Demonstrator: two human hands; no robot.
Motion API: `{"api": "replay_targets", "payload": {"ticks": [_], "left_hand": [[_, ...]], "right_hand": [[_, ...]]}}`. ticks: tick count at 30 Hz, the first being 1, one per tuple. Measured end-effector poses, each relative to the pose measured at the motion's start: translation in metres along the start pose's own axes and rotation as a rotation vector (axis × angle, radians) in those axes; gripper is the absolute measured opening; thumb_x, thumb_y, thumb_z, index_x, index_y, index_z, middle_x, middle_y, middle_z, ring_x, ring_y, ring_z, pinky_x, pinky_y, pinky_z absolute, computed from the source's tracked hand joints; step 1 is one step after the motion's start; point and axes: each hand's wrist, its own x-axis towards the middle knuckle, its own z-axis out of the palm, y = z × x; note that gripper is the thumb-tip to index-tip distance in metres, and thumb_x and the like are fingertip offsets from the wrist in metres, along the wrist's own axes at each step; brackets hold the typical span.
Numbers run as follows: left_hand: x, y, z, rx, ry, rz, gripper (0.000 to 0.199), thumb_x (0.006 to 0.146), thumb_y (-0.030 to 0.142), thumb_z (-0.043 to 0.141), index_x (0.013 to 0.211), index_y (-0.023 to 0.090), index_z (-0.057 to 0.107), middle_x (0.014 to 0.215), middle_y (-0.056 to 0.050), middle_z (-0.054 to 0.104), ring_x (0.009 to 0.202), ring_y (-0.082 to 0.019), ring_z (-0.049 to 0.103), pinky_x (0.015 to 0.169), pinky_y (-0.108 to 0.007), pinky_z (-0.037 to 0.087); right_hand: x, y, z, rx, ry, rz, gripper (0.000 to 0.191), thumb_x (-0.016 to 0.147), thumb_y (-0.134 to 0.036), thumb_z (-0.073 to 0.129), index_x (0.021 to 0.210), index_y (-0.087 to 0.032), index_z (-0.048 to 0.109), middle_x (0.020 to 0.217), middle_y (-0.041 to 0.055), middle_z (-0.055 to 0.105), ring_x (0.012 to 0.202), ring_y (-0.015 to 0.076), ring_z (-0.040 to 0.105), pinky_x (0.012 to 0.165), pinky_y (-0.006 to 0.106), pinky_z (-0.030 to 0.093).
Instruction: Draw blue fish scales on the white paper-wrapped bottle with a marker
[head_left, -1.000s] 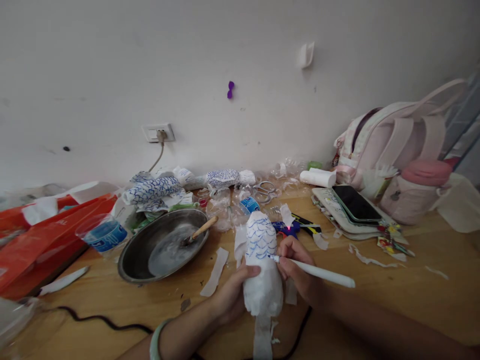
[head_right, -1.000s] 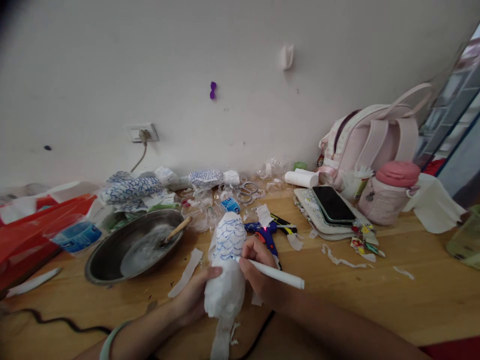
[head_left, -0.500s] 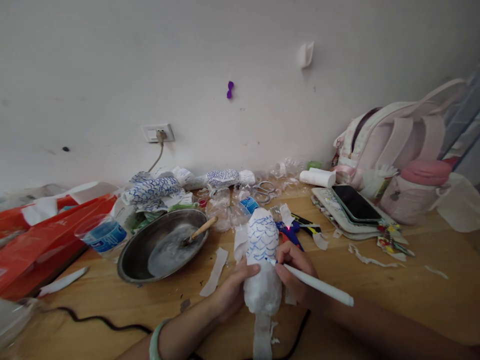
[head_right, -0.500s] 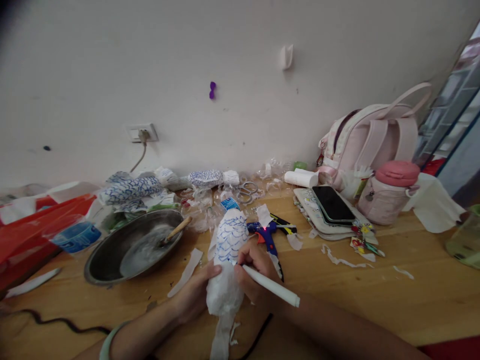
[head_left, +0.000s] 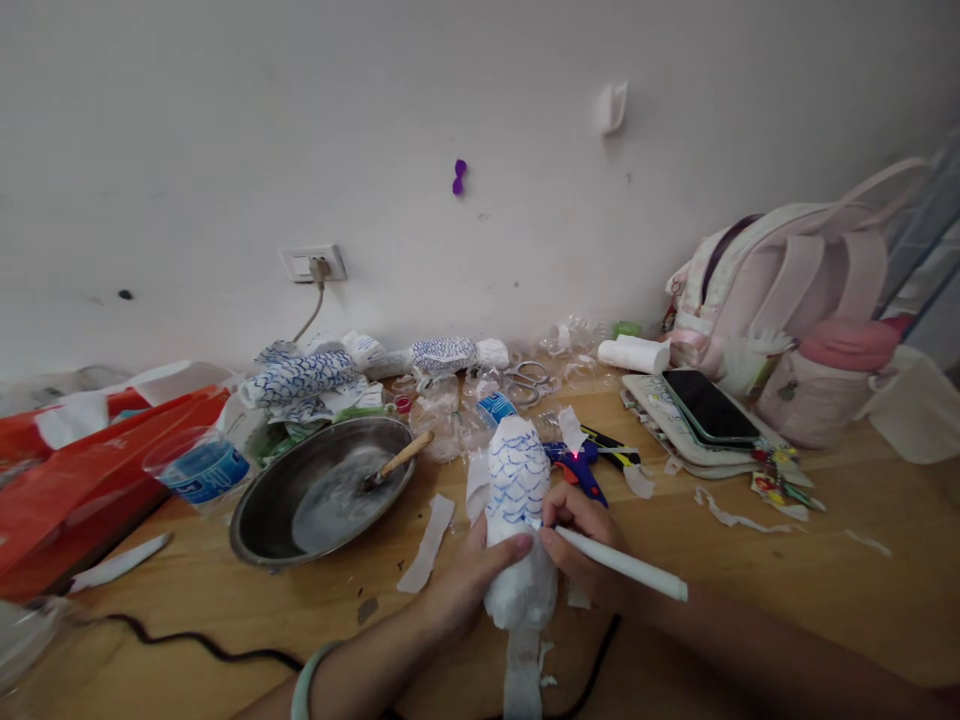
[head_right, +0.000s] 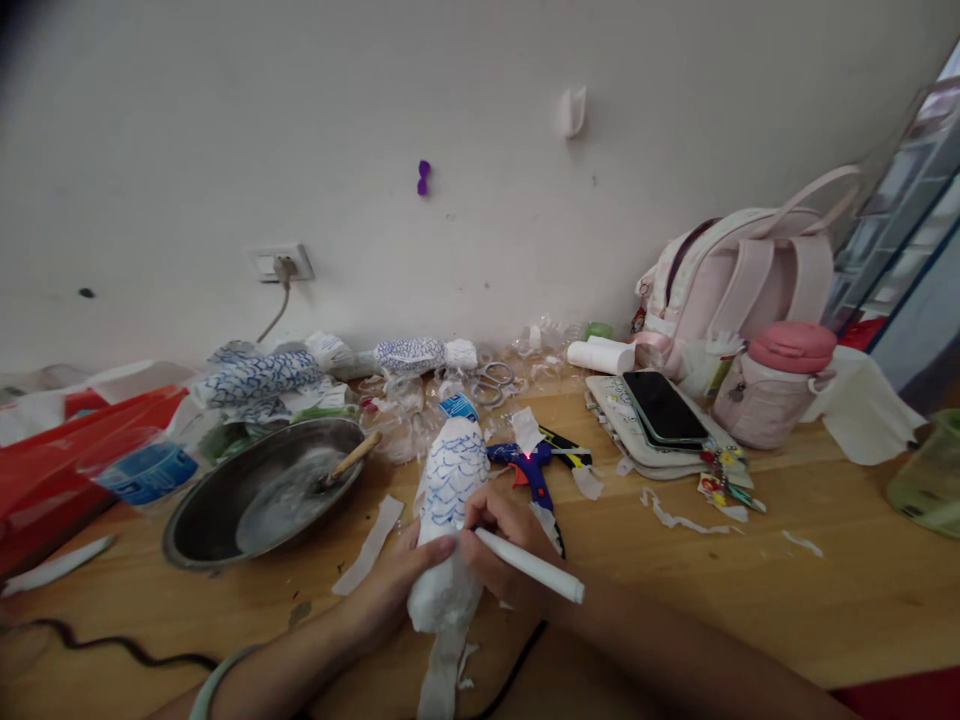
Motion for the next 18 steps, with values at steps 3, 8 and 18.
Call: {"api": "replay_targets", "payload": {"ticks": [3,8,18], "left_hand": [[0.0007,0.0000,0.0004,-0.005,0.005,0.018,0.059,0.060,0.036,0.086,0.110,0.016,0.063,0.086,-0.005,0.070,0.090,-0.024,0.063,0.086,-0.035,0.047],[-0.0002,-0.0002,-0.0003,-0.058,-0.028,0.009,0.051,0.062,0.033,0.085,0.106,0.016,0.064,0.084,-0.005,0.069,0.083,-0.022,0.062,0.082,-0.033,0.046],[-0.0023,0.0033,-0.0020,-0.124,-0.064,-0.081,0.042,0.059,0.037,0.085,0.090,0.015,0.067,0.083,-0.005,0.067,0.074,-0.018,0.059,0.071,-0.028,0.045]], "right_hand": [[0.0005,-0.0001,-0.0010,-0.036,-0.038,0.010,0.008,0.078,-0.021,0.052,0.075,-0.021,0.045,0.058,-0.0050,0.039,0.047,0.0085,0.030,0.041,0.022,0.023],[-0.0014,0.0021,-0.0029,-0.019,-0.052,0.020,0.010,0.078,-0.024,0.053,0.075,-0.021,0.044,0.058,-0.0055,0.039,0.047,0.0080,0.029,0.042,0.022,0.021],[0.0046,-0.0039,-0.0065,0.123,0.009,0.074,0.012,0.076,-0.025,0.052,0.071,-0.022,0.041,0.056,-0.0048,0.037,0.046,0.0095,0.031,0.043,0.024,0.021]]}}
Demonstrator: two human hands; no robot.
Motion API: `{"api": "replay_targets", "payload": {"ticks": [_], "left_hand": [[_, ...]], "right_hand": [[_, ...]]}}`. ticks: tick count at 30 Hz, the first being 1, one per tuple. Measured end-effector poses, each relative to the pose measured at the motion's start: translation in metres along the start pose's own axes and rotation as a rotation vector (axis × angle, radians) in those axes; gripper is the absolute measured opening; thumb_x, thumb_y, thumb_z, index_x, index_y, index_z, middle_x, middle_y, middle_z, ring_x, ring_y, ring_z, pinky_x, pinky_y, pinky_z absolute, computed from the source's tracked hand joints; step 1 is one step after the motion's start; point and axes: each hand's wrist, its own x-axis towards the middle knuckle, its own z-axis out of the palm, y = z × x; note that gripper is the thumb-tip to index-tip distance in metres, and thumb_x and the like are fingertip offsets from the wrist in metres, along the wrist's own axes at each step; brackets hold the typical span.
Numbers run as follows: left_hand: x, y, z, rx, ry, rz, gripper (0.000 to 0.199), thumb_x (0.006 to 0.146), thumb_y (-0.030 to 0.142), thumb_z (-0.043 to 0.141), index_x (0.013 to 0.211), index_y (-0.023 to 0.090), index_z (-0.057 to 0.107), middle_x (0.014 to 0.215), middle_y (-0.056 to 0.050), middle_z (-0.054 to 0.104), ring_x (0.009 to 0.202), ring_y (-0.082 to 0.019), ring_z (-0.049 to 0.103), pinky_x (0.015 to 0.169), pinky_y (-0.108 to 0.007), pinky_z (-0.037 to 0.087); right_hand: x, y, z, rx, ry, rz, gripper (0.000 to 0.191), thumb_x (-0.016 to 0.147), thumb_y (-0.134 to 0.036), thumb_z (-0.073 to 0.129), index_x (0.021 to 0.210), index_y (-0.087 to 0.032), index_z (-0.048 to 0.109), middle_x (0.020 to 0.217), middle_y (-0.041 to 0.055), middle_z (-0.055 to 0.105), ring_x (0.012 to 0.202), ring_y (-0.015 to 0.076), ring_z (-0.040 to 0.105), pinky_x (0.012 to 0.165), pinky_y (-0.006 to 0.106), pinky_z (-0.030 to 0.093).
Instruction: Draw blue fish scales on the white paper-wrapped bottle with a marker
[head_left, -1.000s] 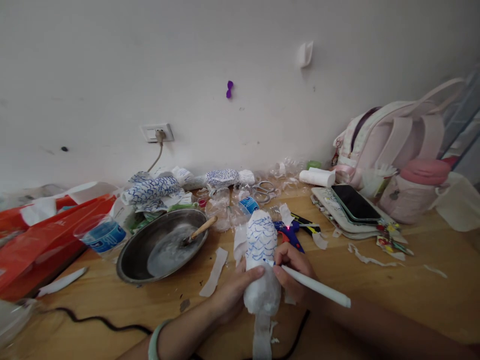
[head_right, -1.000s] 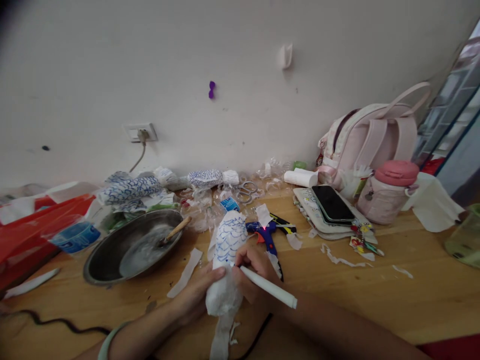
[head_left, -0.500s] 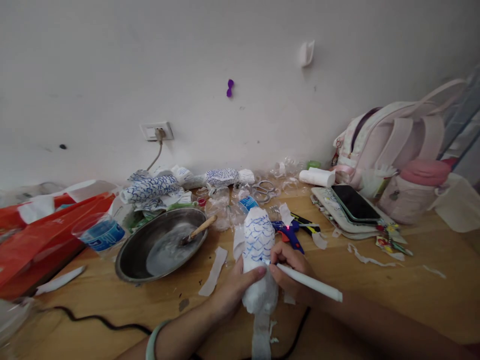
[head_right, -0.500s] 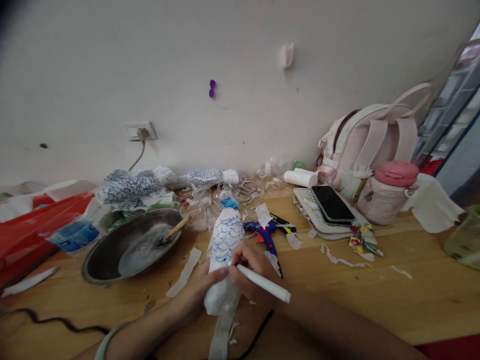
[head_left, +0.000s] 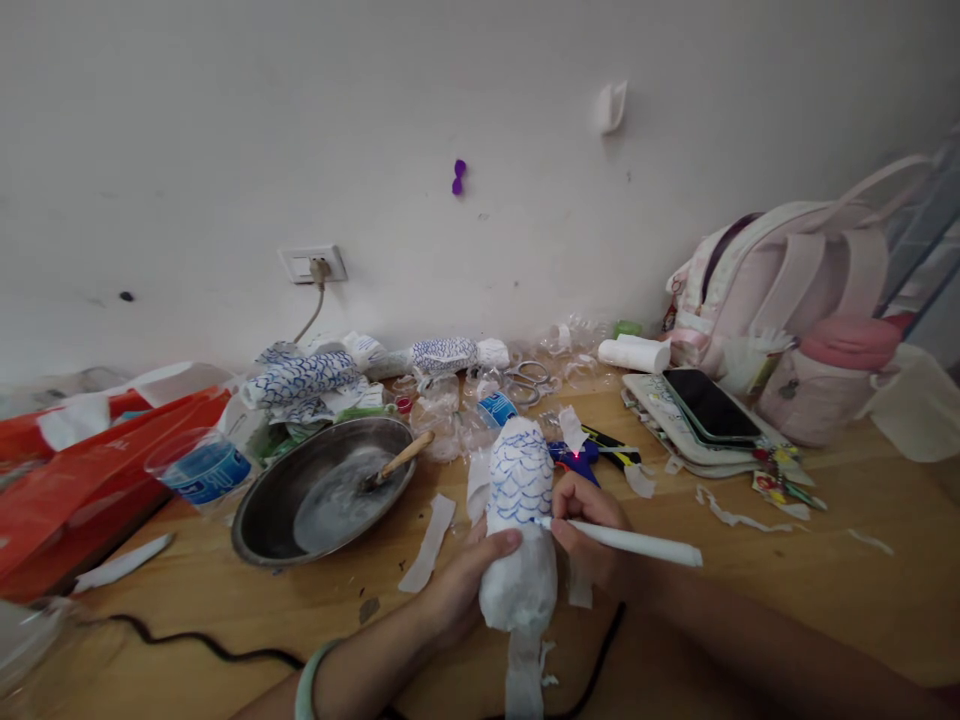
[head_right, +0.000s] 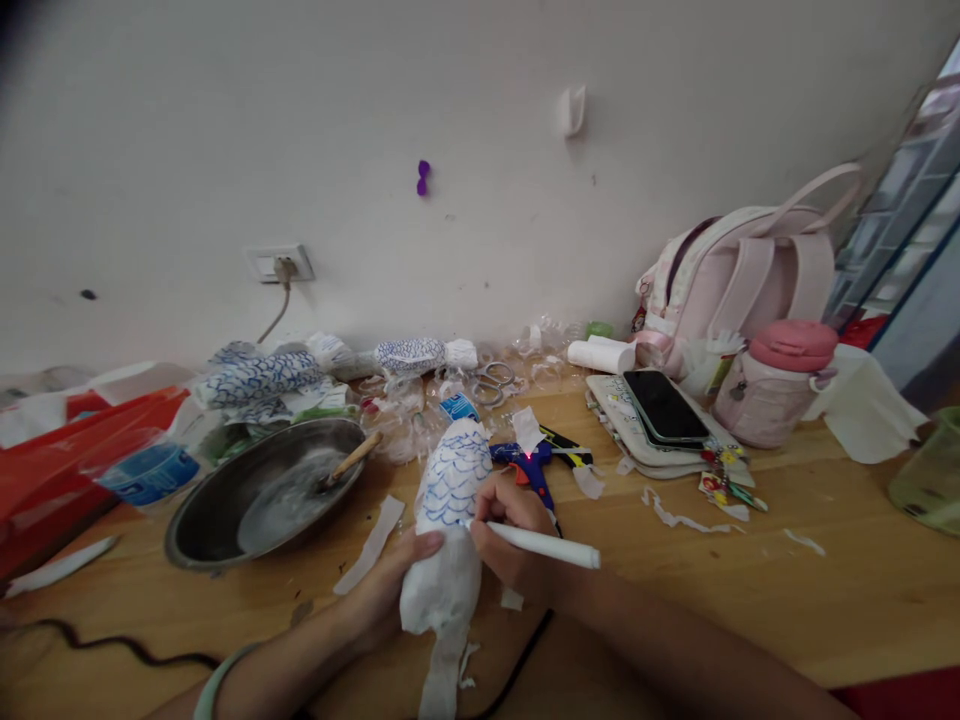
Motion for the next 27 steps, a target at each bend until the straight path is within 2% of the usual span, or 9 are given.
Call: {"api": "replay_targets", "payload": {"ticks": [4,9,12,17,22,27], "left_hand": [[0.000,0.000,-0.001,0.007,-0.021,0.002,0.035,0.063,0.036,0.082,0.086,0.014,0.068,0.082,-0.005,0.067,0.074,-0.017,0.058,0.069,-0.027,0.044],[0.000,-0.001,-0.003,-0.020,-0.061,-0.005,0.044,0.062,0.034,0.083,0.099,0.015,0.068,0.078,-0.004,0.067,0.073,-0.017,0.059,0.069,-0.027,0.045],[0.000,0.000,-0.002,-0.025,-0.081,0.004,0.041,0.065,0.033,0.081,0.100,0.015,0.068,0.080,-0.005,0.068,0.073,-0.017,0.060,0.070,-0.027,0.045],[-0.003,0.003,0.001,-0.050,-0.048,-0.011,0.042,0.063,0.035,0.083,0.098,0.016,0.070,0.080,-0.005,0.070,0.074,-0.019,0.062,0.073,-0.029,0.046],[-0.005,0.003,-0.001,-0.072,-0.040,-0.093,0.046,0.060,0.042,0.085,0.095,0.016,0.072,0.083,-0.006,0.072,0.072,-0.019,0.062,0.073,-0.030,0.047],[-0.004,0.004,0.003,-0.063,-0.075,0.003,0.035,0.064,0.040,0.083,0.085,0.015,0.072,0.078,-0.005,0.071,0.068,-0.017,0.061,0.070,-0.028,0.045]], "right_hand": [[-0.001,0.005,-0.002,-0.005,0.002,0.045,0.012,0.078,-0.025,0.052,0.073,-0.022,0.041,0.058,-0.0040,0.038,0.049,0.0109,0.032,0.045,0.025,0.023],[-0.003,0.003,-0.005,0.015,-0.018,0.067,0.016,0.083,-0.031,0.051,0.075,-0.022,0.041,0.059,-0.0052,0.036,0.049,0.0097,0.028,0.044,0.024,0.021],[-0.003,0.003,-0.007,0.030,-0.012,0.069,0.019,0.085,-0.034,0.051,0.075,-0.022,0.040,0.059,-0.0057,0.036,0.049,0.0096,0.030,0.044,0.023,0.022],[-0.003,0.002,-0.007,0.025,-0.032,0.079,0.018,0.086,-0.035,0.050,0.076,-0.022,0.041,0.058,-0.0057,0.037,0.049,0.0101,0.030,0.044,0.024,0.023],[-0.001,-0.009,-0.002,0.030,-0.024,0.087,0.015,0.082,-0.033,0.051,0.076,-0.023,0.041,0.057,-0.0051,0.037,0.048,0.0107,0.031,0.043,0.025,0.023],[0.000,-0.011,0.000,-0.031,-0.012,0.022,0.012,0.078,-0.029,0.053,0.075,-0.022,0.044,0.054,-0.0058,0.040,0.045,0.0093,0.033,0.042,0.023,0.025]]}}
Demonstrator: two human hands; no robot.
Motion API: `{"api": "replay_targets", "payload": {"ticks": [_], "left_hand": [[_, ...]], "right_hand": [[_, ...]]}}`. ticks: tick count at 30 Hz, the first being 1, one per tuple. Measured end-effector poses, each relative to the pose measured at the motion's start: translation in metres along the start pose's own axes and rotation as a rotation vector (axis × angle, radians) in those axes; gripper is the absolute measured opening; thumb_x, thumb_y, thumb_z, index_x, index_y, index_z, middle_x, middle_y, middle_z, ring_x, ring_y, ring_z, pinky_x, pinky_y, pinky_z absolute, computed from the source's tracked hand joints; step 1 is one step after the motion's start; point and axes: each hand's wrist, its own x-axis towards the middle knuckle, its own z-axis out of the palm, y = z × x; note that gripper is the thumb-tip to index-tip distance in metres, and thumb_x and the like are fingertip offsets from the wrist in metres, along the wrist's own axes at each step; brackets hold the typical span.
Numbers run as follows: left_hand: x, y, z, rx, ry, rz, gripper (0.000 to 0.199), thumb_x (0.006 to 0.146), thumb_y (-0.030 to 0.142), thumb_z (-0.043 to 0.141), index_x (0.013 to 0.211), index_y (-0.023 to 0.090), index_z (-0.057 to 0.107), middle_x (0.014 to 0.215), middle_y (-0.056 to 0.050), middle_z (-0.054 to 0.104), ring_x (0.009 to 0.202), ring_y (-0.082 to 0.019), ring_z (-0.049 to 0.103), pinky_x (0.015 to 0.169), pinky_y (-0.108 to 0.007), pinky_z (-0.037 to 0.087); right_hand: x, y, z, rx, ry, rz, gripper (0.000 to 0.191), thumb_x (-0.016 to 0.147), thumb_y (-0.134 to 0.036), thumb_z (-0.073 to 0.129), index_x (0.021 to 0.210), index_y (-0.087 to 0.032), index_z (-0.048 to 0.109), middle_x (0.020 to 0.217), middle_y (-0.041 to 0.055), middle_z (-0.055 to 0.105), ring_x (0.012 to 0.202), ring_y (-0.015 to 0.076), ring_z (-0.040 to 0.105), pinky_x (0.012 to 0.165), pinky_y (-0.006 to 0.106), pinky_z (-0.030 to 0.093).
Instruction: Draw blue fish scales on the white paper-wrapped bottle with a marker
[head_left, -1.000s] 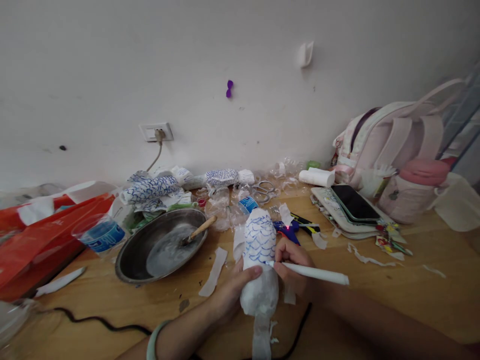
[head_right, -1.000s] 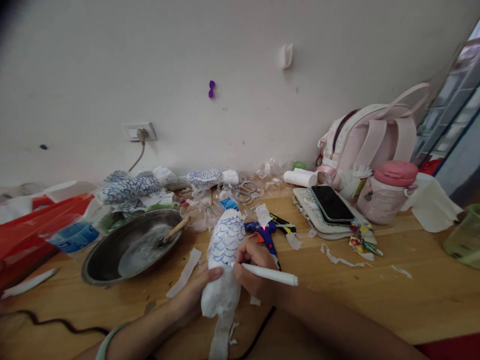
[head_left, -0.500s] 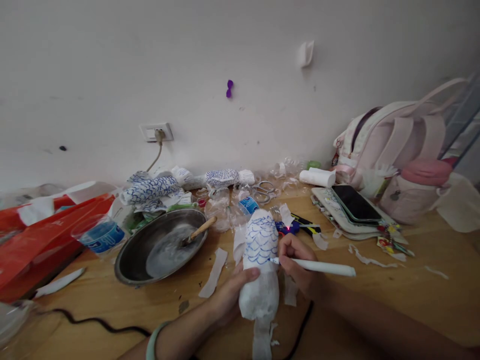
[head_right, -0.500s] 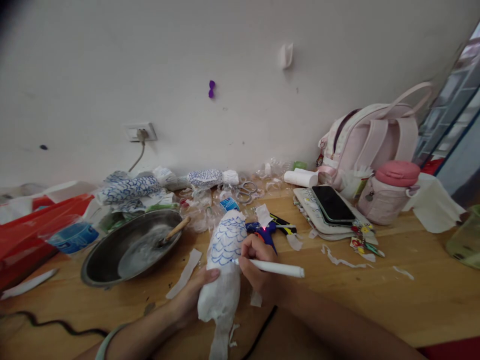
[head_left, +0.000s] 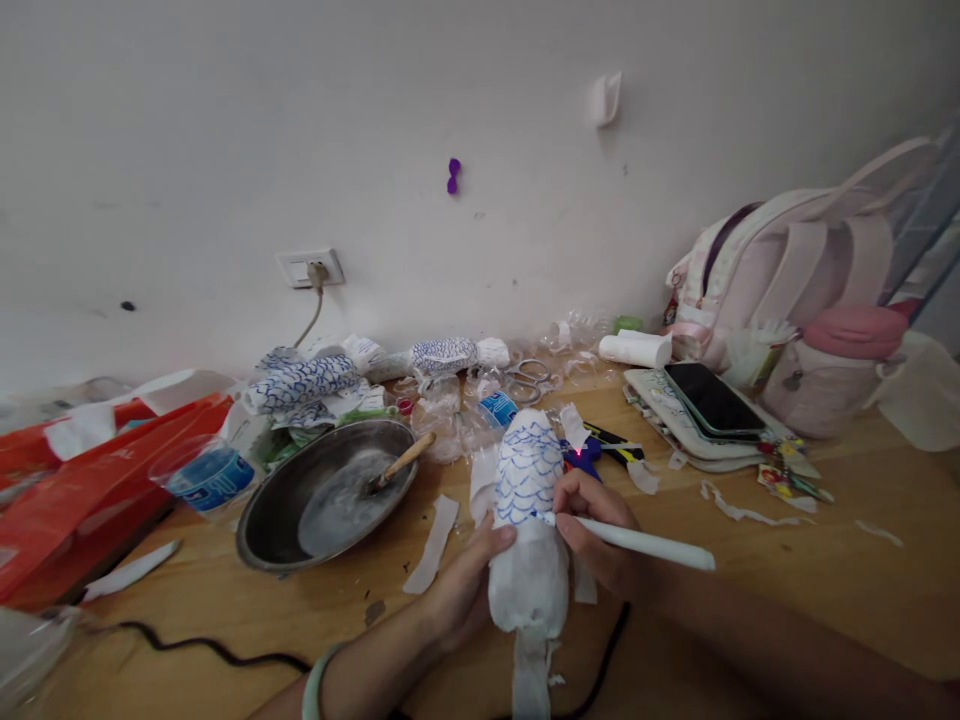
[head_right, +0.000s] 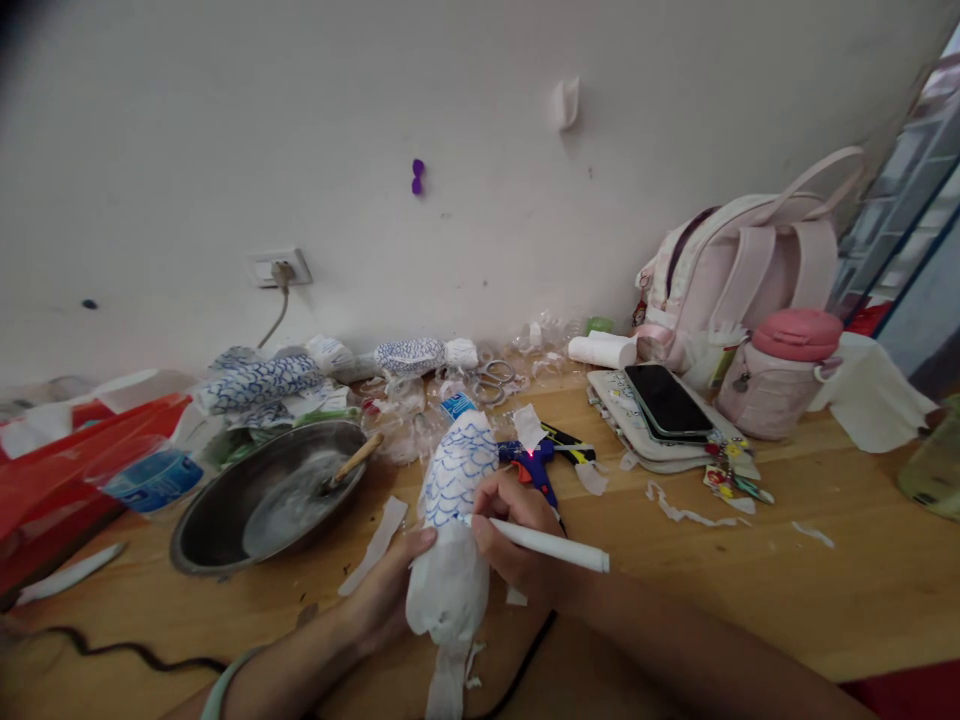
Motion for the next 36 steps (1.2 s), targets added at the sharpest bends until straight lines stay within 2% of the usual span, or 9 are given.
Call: {"api": "replay_targets", "payload": {"ticks": [3,6,9,14,17,20,26,30,36], "left_hand": [[0.002,0.000,0.001,0.010,-0.015,0.012,0.034,0.067,0.041,0.081,0.085,0.014,0.072,0.074,-0.005,0.071,0.070,-0.019,0.062,0.069,-0.029,0.045],[0.003,-0.003,0.000,0.002,-0.015,0.027,0.040,0.067,0.043,0.082,0.094,0.015,0.072,0.083,-0.007,0.072,0.078,-0.021,0.063,0.074,-0.030,0.046],[0.003,-0.005,-0.001,0.029,-0.005,0.035,0.047,0.064,0.036,0.085,0.103,0.017,0.069,0.083,-0.004,0.070,0.080,-0.019,0.063,0.079,-0.030,0.046],[0.002,-0.006,0.002,0.081,-0.034,0.030,0.056,0.062,0.040,0.086,0.108,0.017,0.065,0.078,-0.002,0.068,0.076,-0.018,0.063,0.075,-0.030,0.047],[0.001,-0.007,0.003,0.109,-0.004,0.043,0.056,0.061,0.040,0.086,0.107,0.017,0.065,0.082,-0.004,0.068,0.079,-0.019,0.063,0.077,-0.030,0.047],[0.001,-0.009,0.001,0.135,0.055,0.090,0.057,0.063,0.039,0.086,0.111,0.017,0.065,0.089,-0.006,0.069,0.092,-0.023,0.063,0.084,-0.032,0.046],[0.003,-0.013,-0.006,0.169,0.092,0.107,0.062,0.063,0.038,0.085,0.117,0.019,0.062,0.111,-0.011,0.068,0.108,-0.029,0.059,0.091,-0.037,0.044],[0.004,-0.012,-0.005,0.143,0.071,0.100,0.057,0.064,0.038,0.085,0.113,0.018,0.063,0.101,-0.008,0.069,0.099,-0.026,0.061,0.088,-0.036,0.045],[0.002,-0.007,-0.002,0.041,0.002,0.025,0.044,0.064,0.039,0.085,0.097,0.017,0.067,0.080,-0.001,0.067,0.070,-0.014,0.060,0.072,-0.027,0.046]], "right_hand": [[-0.001,0.003,-0.001,-0.075,0.033,-0.060,0.009,0.079,-0.027,0.052,0.074,-0.020,0.046,0.055,-0.0050,0.043,0.045,0.0090,0.037,0.043,0.022,0.026],[-0.002,0.006,-0.001,-0.130,-0.001,-0.080,0.008,0.080,-0.027,0.051,0.077,-0.020,0.048,0.057,-0.0041,0.047,0.047,0.0091,0.039,0.044,0.022,0.028],[-0.004,0.010,0.000,-0.172,-0.011,-0.101,0.008,0.080,-0.027,0.053,0.078,-0.020,0.051,0.061,-0.0033,0.049,0.050,0.0100,0.041,0.045,0.022,0.031],[-0.009,0.016,0.001,-0.104,0.069,-0.196,0.023,0.088,-0.041,0.045,0.080,-0.020,0.053,0.059,-0.0012,0.048,0.050,0.0128,0.044,0.045,0.025,0.036],[-0.010,0.017,-0.001,-0.246,0.057,-0.297,0.030,0.090,-0.045,0.043,0.081,-0.020,0.056,0.061,0.0005,0.054,0.051,0.0132,0.047,0.047,0.025,0.037],[-0.010,0.018,-0.003,-0.376,0.038,-0.408,0.032,0.092,-0.045,0.041,0.080,-0.020,0.058,0.064,0.0017,0.060,0.054,0.0139,0.053,0.050,0.026,0.040],[-0.004,0.020,-0.003,-0.431,-0.007,-0.499,0.030,0.095,-0.038,0.040,0.083,-0.021,0.060,0.065,0.0046,0.064,0.056,0.0177,0.057,0.051,0.030,0.043],[-0.002,0.016,-0.002,-0.425,0.004,-0.552,0.028,0.096,-0.038,0.041,0.081,-0.022,0.059,0.064,0.0019,0.064,0.054,0.0153,0.057,0.050,0.027,0.042],[-0.003,0.011,0.001,-0.299,0.020,-0.494,0.034,0.095,-0.038,0.040,0.073,-0.019,0.058,0.056,-0.0007,0.055,0.049,0.0120,0.051,0.046,0.024,0.038]]}}
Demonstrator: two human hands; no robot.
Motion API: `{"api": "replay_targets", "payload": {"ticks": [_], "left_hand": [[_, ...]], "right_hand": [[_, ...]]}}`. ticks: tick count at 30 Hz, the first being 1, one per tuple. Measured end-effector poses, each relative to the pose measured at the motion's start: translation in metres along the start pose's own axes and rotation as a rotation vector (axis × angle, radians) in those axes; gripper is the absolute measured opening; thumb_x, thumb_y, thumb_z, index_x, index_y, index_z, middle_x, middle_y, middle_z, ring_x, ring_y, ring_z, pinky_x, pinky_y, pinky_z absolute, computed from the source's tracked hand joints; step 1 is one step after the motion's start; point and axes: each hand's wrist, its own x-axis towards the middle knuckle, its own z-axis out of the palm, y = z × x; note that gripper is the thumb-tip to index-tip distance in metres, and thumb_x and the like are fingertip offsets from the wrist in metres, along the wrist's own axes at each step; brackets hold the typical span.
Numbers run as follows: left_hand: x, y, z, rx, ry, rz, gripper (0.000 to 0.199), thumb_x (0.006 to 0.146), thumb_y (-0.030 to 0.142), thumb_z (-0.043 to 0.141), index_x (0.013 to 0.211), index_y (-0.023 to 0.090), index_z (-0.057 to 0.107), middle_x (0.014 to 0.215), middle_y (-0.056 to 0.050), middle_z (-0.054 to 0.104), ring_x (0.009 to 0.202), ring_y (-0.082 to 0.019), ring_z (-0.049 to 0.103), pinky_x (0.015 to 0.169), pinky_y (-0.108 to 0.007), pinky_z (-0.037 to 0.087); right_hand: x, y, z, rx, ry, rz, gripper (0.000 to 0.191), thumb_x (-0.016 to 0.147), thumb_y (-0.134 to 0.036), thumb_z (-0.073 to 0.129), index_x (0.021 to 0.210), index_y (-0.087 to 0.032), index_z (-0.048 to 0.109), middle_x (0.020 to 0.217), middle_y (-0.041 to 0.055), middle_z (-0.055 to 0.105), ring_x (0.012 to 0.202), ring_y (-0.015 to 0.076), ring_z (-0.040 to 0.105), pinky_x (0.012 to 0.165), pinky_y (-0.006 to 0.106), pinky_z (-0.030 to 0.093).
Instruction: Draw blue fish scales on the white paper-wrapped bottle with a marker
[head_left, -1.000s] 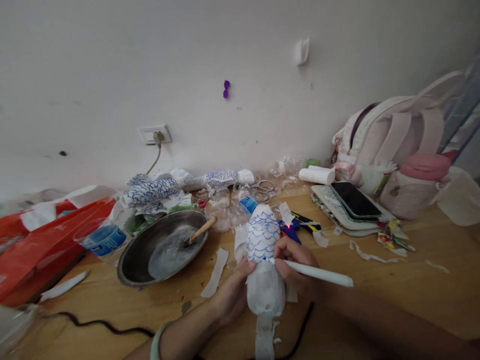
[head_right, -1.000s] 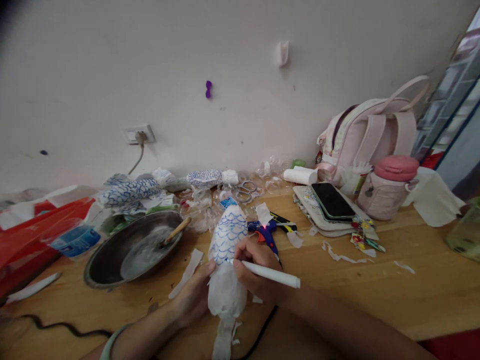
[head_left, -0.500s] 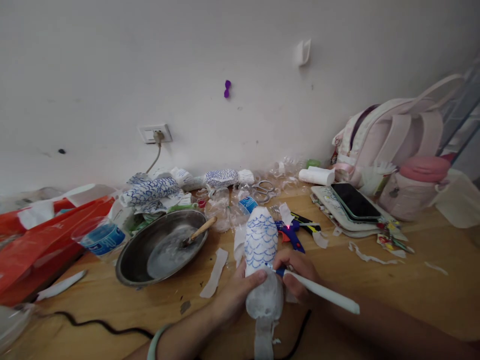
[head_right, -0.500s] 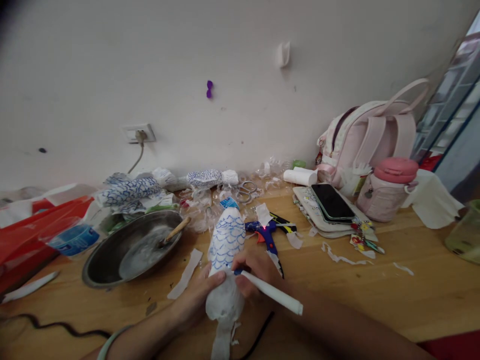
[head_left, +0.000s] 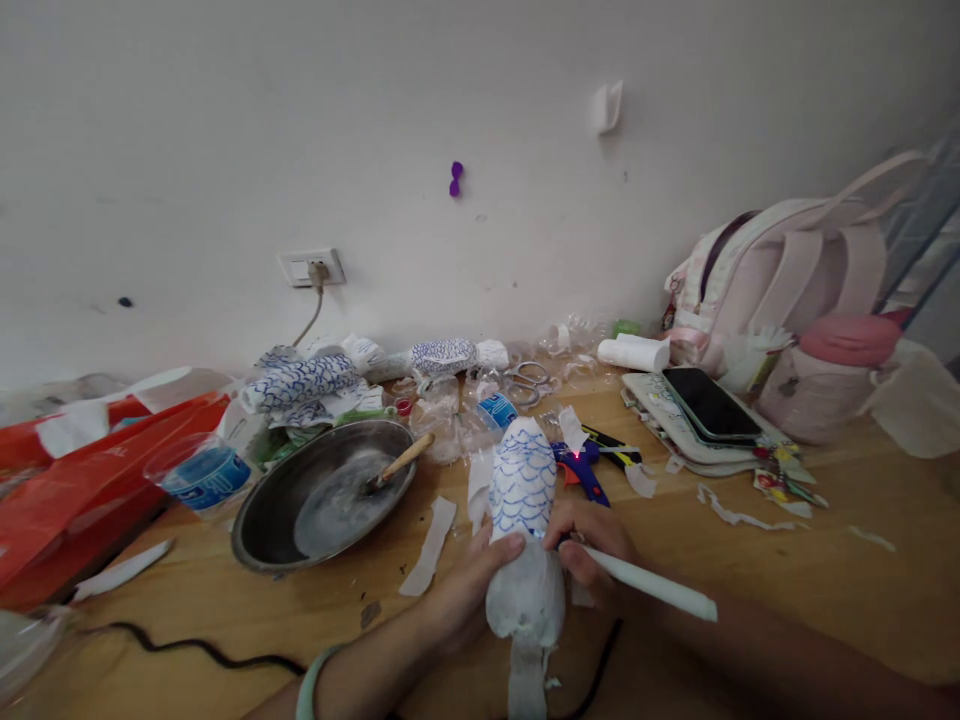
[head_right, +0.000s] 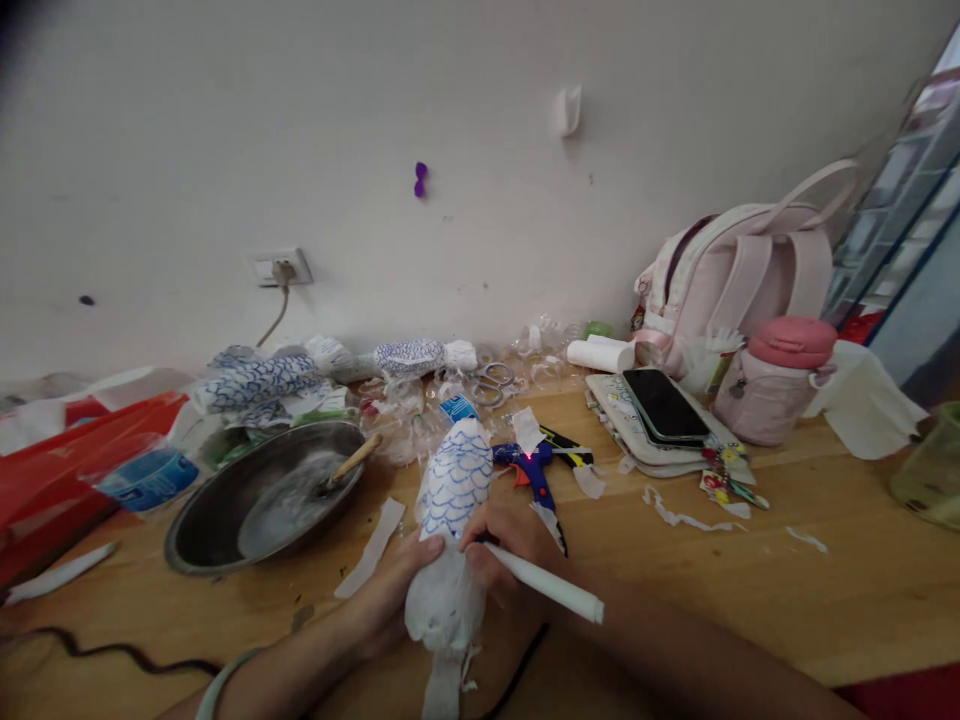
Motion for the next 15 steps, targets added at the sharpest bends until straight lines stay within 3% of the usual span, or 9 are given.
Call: {"api": "replay_targets", "payload": {"ticks": [3,8,15], "left_hand": [[-0.0010,0.0019,-0.0005,-0.031,-0.009,-0.069,0.048,0.058,0.043,0.088,0.093,0.017,0.068,0.078,-0.001,0.069,0.068,-0.014,0.061,0.066,-0.024,0.046],[-0.0026,0.0038,-0.0007,-0.029,0.017,-0.113,0.056,0.051,0.047,0.090,0.094,0.017,0.071,0.082,-0.005,0.073,0.070,-0.016,0.064,0.068,-0.026,0.048],[-0.0029,0.0054,-0.0032,0.005,-0.069,-0.185,0.054,0.056,0.057,0.083,0.087,0.013,0.074,0.081,-0.010,0.075,0.069,-0.019,0.067,0.072,-0.028,0.051]], "right_hand": [[-0.0027,-0.0001,0.0009,0.072,0.026,0.064,0.038,0.096,-0.041,0.039,0.071,-0.020,0.057,0.052,-0.0021,0.050,0.044,0.0107,0.045,0.043,0.023,0.035],[-0.0011,-0.0025,-0.0017,0.217,0.048,0.308,0.049,0.094,-0.055,0.041,0.066,-0.019,0.058,0.049,-0.0008,0.048,0.043,0.0115,0.043,0.041,0.024,0.033],[0.0056,-0.0018,-0.0017,0.433,0.100,0.459,0.054,0.092,-0.065,0.042,0.067,-0.018,0.053,0.048,-0.0040,0.041,0.041,0.0092,0.039,0.041,0.022,0.030]]}}
